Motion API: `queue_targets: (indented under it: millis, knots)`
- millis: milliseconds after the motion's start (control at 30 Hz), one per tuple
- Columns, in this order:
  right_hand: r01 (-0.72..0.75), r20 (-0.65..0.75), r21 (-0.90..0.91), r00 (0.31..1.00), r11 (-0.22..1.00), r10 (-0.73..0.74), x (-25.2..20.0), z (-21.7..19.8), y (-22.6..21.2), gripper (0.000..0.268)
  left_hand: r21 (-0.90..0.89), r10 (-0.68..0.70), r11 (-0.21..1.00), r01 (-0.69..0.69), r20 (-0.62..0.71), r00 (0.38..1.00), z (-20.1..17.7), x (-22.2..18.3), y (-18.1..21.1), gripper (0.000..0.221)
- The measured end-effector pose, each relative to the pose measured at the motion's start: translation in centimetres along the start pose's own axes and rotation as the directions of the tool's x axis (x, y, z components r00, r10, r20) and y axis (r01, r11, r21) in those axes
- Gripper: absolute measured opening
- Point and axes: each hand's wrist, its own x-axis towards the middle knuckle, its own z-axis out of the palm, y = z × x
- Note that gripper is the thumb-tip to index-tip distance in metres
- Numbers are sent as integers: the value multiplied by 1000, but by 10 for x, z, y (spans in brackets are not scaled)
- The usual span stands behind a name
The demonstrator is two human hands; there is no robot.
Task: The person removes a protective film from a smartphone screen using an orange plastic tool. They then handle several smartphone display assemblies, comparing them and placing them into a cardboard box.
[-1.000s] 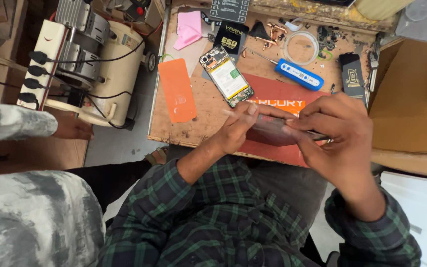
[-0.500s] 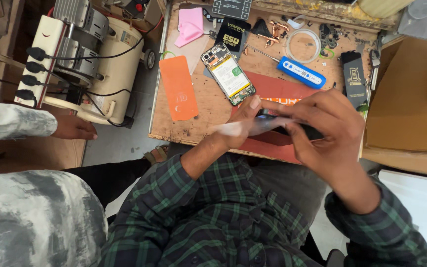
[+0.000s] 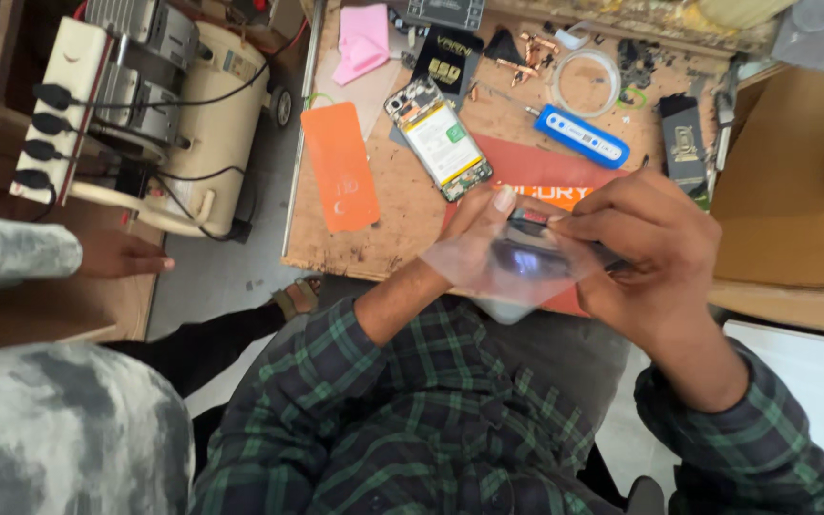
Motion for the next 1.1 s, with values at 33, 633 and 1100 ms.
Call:
queue_targets:
  millis: [33, 633, 1100]
  knots:
    - [-3, -23, 3, 1000, 1000, 3, 0, 3, 1, 16, -63, -3, 998, 3, -7, 1000, 4, 1, 8, 66]
    - [-33, 27, -162, 999, 986, 38, 3, -16, -10, 22, 614, 572, 643, -458, 13, 820, -3, -12, -18, 38]
    - [62, -201, -3, 978, 998, -62, -6, 25, -2, 23, -151, -175, 977, 151, -162, 971, 12, -12, -18, 67]
